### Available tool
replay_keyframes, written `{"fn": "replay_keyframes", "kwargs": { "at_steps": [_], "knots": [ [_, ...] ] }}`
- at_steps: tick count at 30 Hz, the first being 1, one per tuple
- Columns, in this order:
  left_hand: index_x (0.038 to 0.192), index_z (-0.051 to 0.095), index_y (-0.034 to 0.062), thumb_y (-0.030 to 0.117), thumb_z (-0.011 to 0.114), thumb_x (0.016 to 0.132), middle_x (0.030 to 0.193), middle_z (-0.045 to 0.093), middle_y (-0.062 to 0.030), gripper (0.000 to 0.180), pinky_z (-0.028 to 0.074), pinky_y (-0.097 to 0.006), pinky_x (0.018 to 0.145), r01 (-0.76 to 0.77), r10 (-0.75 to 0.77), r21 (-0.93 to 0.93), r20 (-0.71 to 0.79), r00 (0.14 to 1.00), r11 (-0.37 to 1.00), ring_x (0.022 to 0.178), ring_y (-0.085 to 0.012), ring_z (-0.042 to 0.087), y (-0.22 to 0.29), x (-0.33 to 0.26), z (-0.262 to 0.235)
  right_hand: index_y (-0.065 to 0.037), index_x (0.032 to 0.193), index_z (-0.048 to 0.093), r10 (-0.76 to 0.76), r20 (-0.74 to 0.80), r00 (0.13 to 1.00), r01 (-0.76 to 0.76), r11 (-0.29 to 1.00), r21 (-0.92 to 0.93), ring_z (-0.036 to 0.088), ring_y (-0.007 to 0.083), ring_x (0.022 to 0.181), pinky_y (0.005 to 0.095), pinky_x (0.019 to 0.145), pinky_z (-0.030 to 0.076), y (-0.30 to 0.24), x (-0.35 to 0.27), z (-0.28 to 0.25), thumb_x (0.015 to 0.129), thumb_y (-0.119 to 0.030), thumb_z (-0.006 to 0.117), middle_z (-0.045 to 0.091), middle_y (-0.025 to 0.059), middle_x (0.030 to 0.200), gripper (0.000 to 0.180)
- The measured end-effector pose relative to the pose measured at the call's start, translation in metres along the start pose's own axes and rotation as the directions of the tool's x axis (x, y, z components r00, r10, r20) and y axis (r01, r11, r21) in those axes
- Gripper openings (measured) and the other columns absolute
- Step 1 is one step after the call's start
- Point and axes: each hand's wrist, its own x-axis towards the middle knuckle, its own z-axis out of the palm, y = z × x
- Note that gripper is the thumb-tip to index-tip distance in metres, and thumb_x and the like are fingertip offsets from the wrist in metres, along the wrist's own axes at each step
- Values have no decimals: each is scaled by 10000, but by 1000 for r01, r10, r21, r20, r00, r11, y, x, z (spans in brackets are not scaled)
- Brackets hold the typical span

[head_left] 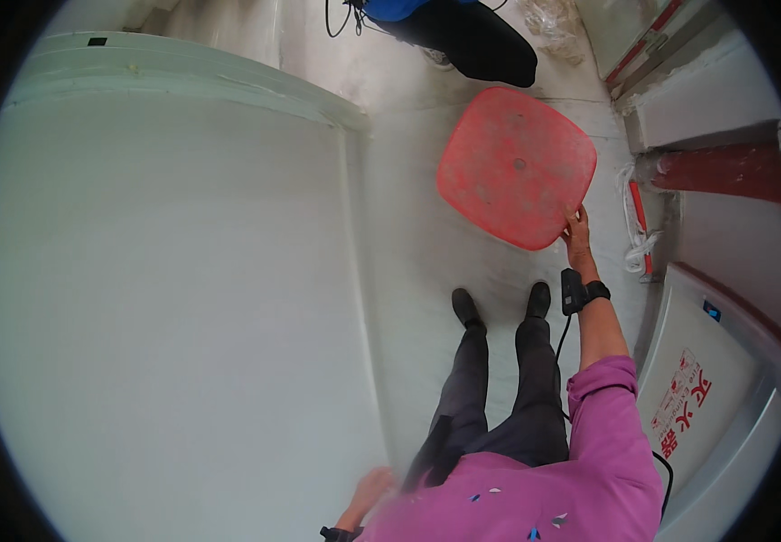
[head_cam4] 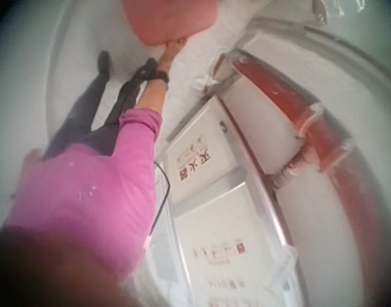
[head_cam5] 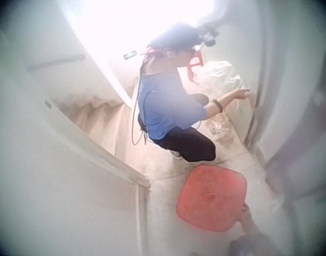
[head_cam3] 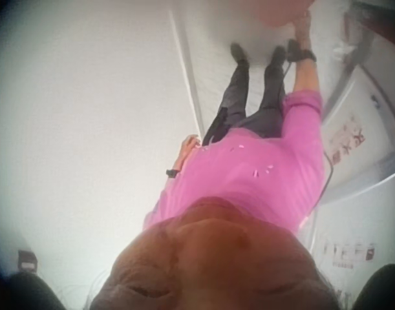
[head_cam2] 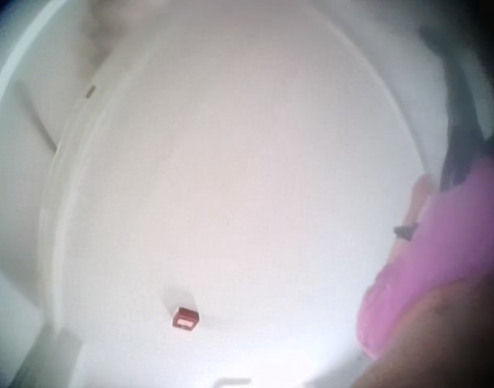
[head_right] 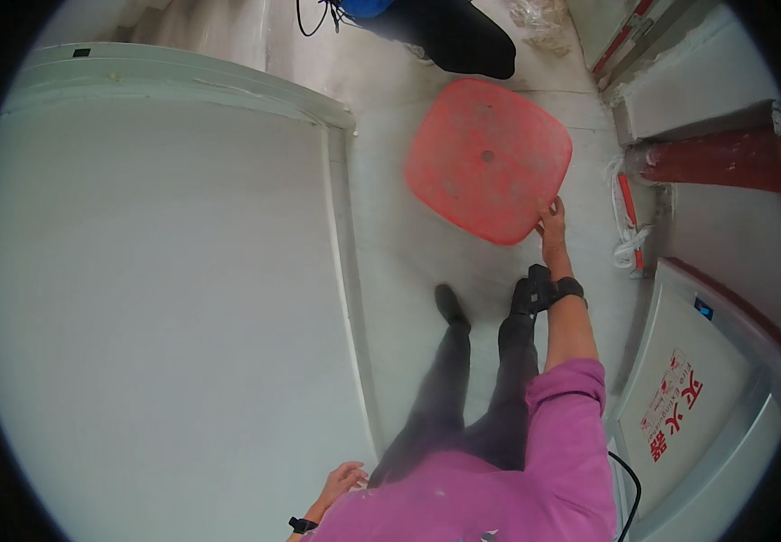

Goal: Peeling off the protective plastic film from a metal door frame.

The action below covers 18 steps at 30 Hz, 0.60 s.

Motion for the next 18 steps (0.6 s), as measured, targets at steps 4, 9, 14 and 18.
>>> {"fn": "replay_keyframes", "kwargs": {
  "at_steps": [4,9,14,18],
  "knots": [
    [1029,441,1,174,426,795,826,553,-68,291,419,-238,651,-20,19,19,35,999,1000,741,-123,525,6,9,-7,-49,1198,222,59,16,998,-60,998,21,442,157,891,300,741,356,2,-2,-8,642,-402,594,429,72,1048,757],
    [1030,439,-9,170,432,794,845,552,-75,296,417,-238,670,16,-21,85,58,998,996,747,-130,525,39,13,-12,-67,1200,230,65,-66,996,-58,992,109,444,144,882,284,734,353,14,-24,-23,660,-368,589,448,67,1027,715],
    [1031,444,-3,182,449,793,847,548,-69,302,415,-240,677,20,-30,124,83,996,992,753,-134,523,35,25,-31,-115,1175,264,76,-114,991,-51,978,203,427,122,906,292,750,341,34,-67,-69,692,-310,574,433,8,1047,606],
    [1039,418,1,200,442,797,860,534,-91,314,419,-252,652,-19,13,70,83,996,997,775,-156,523,25,36,-35,-119,1198,224,61,-80,995,-39,967,253,400,138,976,292,797,311,58,-97,-137,707,-286,565,414,22,1080,621]
  ]
}}
